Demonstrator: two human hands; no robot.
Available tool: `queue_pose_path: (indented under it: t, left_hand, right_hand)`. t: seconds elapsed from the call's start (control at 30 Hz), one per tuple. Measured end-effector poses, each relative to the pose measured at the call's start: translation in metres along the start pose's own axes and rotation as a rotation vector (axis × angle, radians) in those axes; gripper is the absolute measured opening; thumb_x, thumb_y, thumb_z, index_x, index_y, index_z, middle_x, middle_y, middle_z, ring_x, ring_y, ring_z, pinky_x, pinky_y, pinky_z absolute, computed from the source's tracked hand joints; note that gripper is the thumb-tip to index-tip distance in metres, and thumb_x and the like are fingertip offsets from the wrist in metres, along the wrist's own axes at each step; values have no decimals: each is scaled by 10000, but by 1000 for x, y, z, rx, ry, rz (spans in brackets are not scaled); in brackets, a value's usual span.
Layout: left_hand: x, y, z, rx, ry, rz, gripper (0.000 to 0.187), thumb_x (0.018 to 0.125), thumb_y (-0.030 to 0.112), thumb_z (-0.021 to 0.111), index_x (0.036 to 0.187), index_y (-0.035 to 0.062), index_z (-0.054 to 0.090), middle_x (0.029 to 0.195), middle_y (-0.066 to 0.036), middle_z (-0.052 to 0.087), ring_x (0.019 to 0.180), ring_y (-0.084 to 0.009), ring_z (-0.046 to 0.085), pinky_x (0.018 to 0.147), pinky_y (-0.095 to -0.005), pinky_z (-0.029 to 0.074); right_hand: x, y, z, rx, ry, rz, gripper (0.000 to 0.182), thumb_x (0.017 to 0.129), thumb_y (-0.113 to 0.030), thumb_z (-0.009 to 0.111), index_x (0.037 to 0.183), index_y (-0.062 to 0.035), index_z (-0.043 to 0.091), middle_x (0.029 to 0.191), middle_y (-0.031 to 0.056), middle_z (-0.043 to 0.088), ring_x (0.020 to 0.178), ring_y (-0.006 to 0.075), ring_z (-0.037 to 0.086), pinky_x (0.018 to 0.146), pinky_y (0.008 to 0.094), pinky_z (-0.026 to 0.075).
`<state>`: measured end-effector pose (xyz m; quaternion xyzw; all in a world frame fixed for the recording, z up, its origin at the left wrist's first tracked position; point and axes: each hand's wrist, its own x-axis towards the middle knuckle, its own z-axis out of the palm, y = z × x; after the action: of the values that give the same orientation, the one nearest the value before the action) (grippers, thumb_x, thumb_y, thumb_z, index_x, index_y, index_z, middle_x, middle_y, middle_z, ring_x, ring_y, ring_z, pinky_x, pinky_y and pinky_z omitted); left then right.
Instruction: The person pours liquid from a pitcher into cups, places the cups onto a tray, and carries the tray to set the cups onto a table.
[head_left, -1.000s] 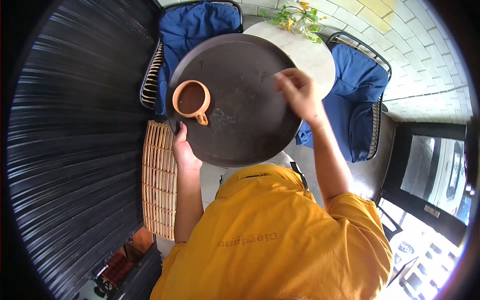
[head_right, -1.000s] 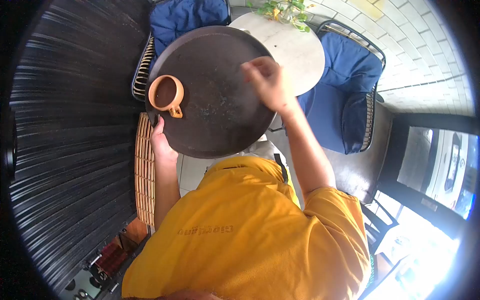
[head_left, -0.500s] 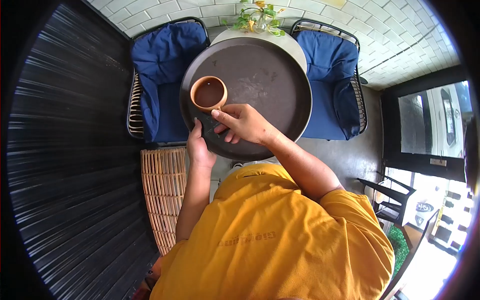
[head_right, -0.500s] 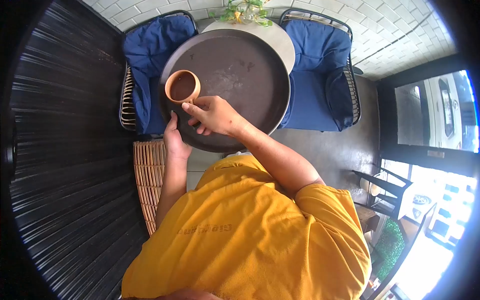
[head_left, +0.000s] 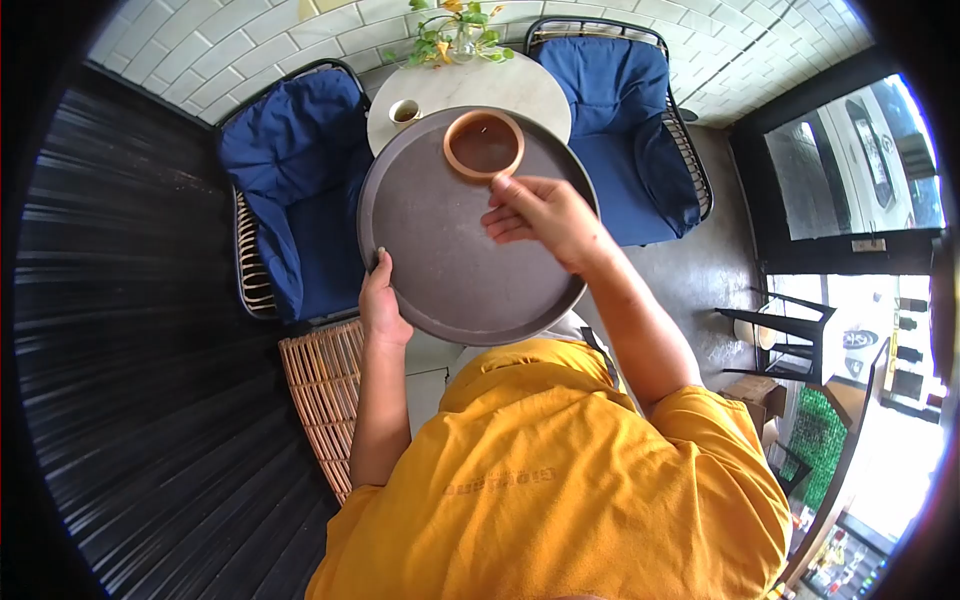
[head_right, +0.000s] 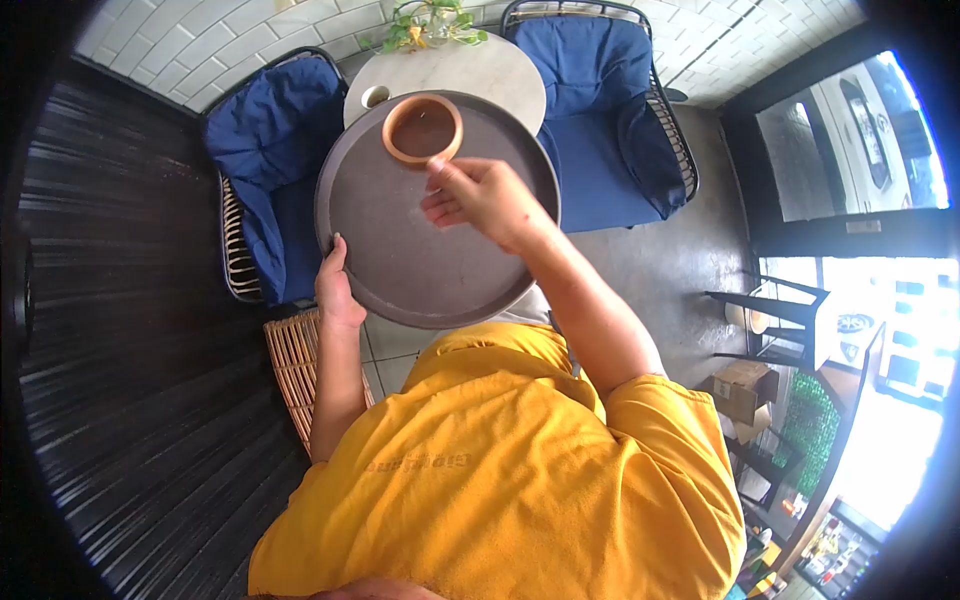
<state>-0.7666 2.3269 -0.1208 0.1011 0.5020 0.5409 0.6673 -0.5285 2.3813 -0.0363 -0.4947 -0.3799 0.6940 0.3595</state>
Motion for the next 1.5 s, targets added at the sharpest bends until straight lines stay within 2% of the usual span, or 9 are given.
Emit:
queue_pose_path:
  t: [0.27, 0.3, 0.37, 0.57, 0.7, 0.8, 0.97, 1.3, 1.5]
  left_hand:
    - [25, 14, -21, -50, -38, 74, 392, 945, 266, 570, 1200, -30, 550, 1168, -94, 606, 1061, -203, 582, 927, -335, 458]
    - [22, 22, -22, -31, -82, 84, 401, 993, 274, 477, 1262, -21, 511, 1231, -112, 587, 1093, -228, 579, 951, -354, 449]
    - [9, 40, -9, -19, -13, 131, 379, 962, 252, 543, 1212, -33, 540, 1176, -104, 601, 1062, -203, 582, 921, -344, 461]
    - [-6, 72, 15, 147, 129, 274, 421, 990, 234, 483, 1279, -72, 473, 1248, -134, 558, 1101, -215, 561, 949, -353, 435]
    - [-2, 67, 31, 151, 199, 283, 420, 991, 219, 477, 1289, -76, 461, 1255, -139, 557, 1111, -223, 558, 956, -357, 431]
    - [-2, 56, 51, 172, 362, 310, 433, 995, 218, 468, 1302, -85, 441, 1279, -156, 542, 1137, -244, 548, 978, -370, 418]
    - [-2, 45, 68, 151, 390, 276, 448, 992, 224, 475, 1308, -91, 430, 1272, -169, 540, 1125, -255, 554, 971, -370, 425]
    - [0, 36, 87, 168, 551, 252, 499, 966, 260, 539, 1289, -108, 449, 1249, -177, 549, 1100, -255, 562, 953, -357, 430]
    - [4, 38, 95, 169, 533, 255, 511, 962, 275, 551, 1293, -102, 450, 1251, -173, 549, 1103, -254, 560, 955, -360, 431]
  right_hand:
    - [52, -26, -114, -46, 285, -54, 378, 970, -354, 543, 954, 19, 602, 838, 100, 651, 708, 130, 645, 693, 245, 569]
    - [68, -21, -133, -48, 288, -36, 373, 972, -356, 538, 947, 11, 602, 837, 91, 648, 717, 120, 643, 695, 237, 567]
    - [104, -6, -171, -29, 265, 1, 448, 964, -359, 551, 1057, 78, 591, 927, 164, 661, 809, 209, 674, 760, 302, 575]
    - [208, 43, -232, -17, 255, 92, 452, 977, -341, 528, 1093, 93, 580, 977, 195, 658, 861, 232, 666, 799, 321, 569]
    - [272, 83, -258, 21, 191, 132, 462, 974, -377, 525, 1095, 68, 556, 1003, 163, 639, 897, 196, 636, 837, 308, 541]
    - [312, 110, -270, 28, 158, 156, 485, 984, -383, 498, 1132, 78, 530, 1060, 190, 627, 968, 227, 629, 882, 330, 526]
    - [351, 130, -280, 24, 138, 180, 480, 988, -352, 490, 1131, 104, 532, 1052, 241, 635, 972, 281, 650, 879, 361, 542]
    - [383, 140, -298, -33, 130, 247, 442, 989, -354, 487, 1124, 61, 558, 1024, 190, 654, 917, 231, 654, 835, 326, 549]
    - [387, 138, -306, -40, 124, 264, 466, 990, -368, 483, 1147, 65, 547, 1020, 179, 650, 913, 217, 649, 835, 320, 549]
